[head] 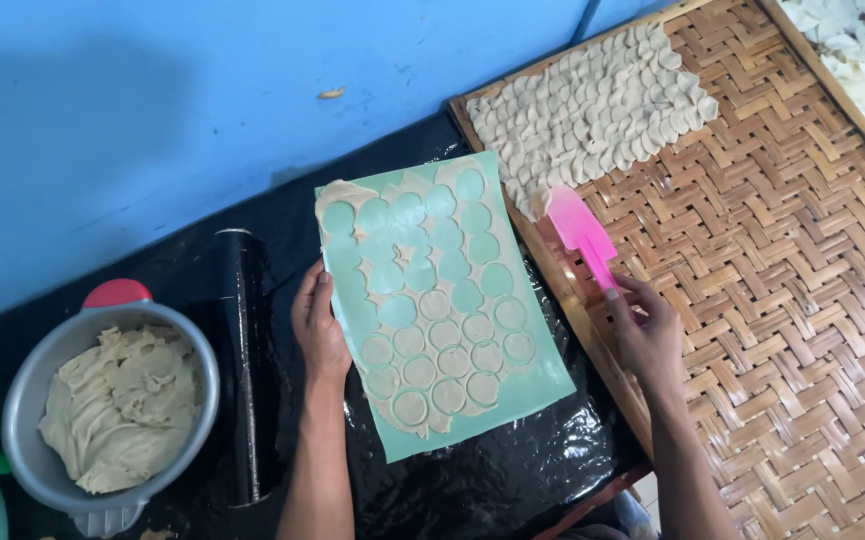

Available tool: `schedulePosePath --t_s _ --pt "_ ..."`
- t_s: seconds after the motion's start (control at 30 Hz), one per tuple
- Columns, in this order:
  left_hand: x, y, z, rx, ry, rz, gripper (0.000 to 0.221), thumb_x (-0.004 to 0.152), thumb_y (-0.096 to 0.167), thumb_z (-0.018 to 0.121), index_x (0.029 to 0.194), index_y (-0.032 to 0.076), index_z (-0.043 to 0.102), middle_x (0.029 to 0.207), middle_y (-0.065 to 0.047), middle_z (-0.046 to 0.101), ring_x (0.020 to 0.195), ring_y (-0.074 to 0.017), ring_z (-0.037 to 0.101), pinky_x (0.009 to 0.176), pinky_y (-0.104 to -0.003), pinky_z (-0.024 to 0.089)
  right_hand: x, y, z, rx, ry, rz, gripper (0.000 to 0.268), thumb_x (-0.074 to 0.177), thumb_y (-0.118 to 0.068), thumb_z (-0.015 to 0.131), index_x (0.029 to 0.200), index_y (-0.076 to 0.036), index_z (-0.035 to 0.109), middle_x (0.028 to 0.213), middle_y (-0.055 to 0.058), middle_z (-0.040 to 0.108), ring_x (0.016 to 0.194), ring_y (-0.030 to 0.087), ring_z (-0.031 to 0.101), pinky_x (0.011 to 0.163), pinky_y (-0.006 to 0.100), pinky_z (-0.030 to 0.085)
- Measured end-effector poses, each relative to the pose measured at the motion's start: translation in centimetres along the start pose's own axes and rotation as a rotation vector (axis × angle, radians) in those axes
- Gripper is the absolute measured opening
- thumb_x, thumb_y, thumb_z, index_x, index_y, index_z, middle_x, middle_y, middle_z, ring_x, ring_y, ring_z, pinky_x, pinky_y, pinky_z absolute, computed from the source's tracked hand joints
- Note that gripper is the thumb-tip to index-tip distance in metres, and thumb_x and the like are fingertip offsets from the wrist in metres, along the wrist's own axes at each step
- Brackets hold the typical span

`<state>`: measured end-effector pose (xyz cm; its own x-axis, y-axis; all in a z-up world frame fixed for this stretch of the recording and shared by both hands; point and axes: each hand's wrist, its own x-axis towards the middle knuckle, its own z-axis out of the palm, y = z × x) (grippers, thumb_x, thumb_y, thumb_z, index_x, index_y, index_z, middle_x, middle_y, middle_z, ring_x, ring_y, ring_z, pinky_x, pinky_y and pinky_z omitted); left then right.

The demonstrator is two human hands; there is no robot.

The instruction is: The person scrapes dough off a stencil using a spatula and سپس uses a rolling pin to flatten a lump of dough on a workspace.

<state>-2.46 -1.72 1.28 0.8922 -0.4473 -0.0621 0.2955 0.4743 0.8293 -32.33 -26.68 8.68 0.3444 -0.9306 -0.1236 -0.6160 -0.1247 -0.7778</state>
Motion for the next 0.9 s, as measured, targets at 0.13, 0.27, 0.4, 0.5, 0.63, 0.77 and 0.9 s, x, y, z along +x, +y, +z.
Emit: schedulePosePath --t_s 0.13,0.27,0.4,0.5,0.63,0.77,0.9 --pt "0.0 0.2 0.2 -0.016 0.0 -0.002 0.034 0.108 0.015 0.051 0.134 -0.004 0.061 0.122 -0.009 0.069 0.109 -0.0145 0.064 0.096 -0.029 0.051 0.4 1.1 0.1 -0.003 0.0 -0.047 0.034 0.099 -0.026 0.068 0.129 -0.01 0.071 0.093 0.007 0.077 0.074 0.014 0.072 0.06 0.03 0.057" --pt "-0.1 -0.2 -0.2 -0.016 0.005 -0.006 0.034 0.108 0.015 0.051 0.134 -0.004 0.062 0.122 -0.009 0.069 0.109 -0.0146 0.064 0.095 -0.029 0.051 -0.1 1.1 0.1 -0.13 0.082 -0.158 0.034 0.099 -0.024 0.068 0.13 -0.012 0.071 0.101 0.01 0.077 0.078 0.02 0.074 0.065 0.037 0.059" --pt "0.1 -0.4 -0.3 -0.021 -0.005 0.002 0.034 0.108 0.015 0.052 0.134 -0.004 0.062 0.122 -0.009 0.069 0.109 -0.0146 0.064 0.095 -0.029 0.052 -1.3 0.6 -0.3 -0.448 0.238 -0.467 0.033 0.102 -0.018 0.067 0.134 -0.012 0.073 0.1 0.014 0.073 0.08 0.025 0.07 0.076 0.045 0.058" --pt "-0.2 0.6 0.6 -0.011 0.015 0.012 0.034 0.107 0.016 0.052 0.133 -0.003 0.062 0.123 -0.009 0.069 0.11 -0.015 0.065 0.097 -0.029 0.052 -2.2 -0.4 -0.5 -0.503 0.251 -0.359 0.034 0.106 -0.018 0.065 0.138 -0.012 0.071 0.1 0.016 0.072 0.077 0.027 0.067 0.066 0.044 0.054" --pt "0.2 -0.4 -0.6 -0.056 0.006 0.055 0.033 0.109 0.016 0.053 0.134 -0.004 0.062 0.123 -0.01 0.068 0.11 -0.015 0.064 0.098 -0.03 0.051 -4.9 -3.0 -0.1 -0.295 0.202 -0.445 0.032 0.106 -0.02 0.065 0.136 -0.01 0.068 0.109 0.016 0.072 0.079 0.024 0.069 0.067 0.038 0.056" --pt "0.3 -0.6 -0.9 -0.077 0.012 0.063 0.033 0.108 0.015 0.053 0.133 -0.003 0.062 0.124 -0.009 0.068 0.111 -0.0146 0.064 0.099 -0.03 0.051 -6.9 -4.2 0.9 -0.183 -0.129 -0.457 0.033 0.094 -0.022 0.071 0.125 -0.014 0.072 0.098 0.01 0.074 0.069 0.017 0.073 0.058 0.031 0.058" --pt "0.1 0.0 -0.4 -0.07 0.004 0.05 0.033 0.108 0.015 0.053 0.134 -0.003 0.062 0.124 -0.009 0.069 0.111 -0.014 0.063 0.099 -0.029 0.05 -7.6 -4.8 1.4 -0.341 -0.174 -0.492 0.033 0.089 -0.024 0.075 0.121 -0.015 0.076 0.088 0.009 0.074 0.061 0.018 0.07 0.056 0.033 0.057"
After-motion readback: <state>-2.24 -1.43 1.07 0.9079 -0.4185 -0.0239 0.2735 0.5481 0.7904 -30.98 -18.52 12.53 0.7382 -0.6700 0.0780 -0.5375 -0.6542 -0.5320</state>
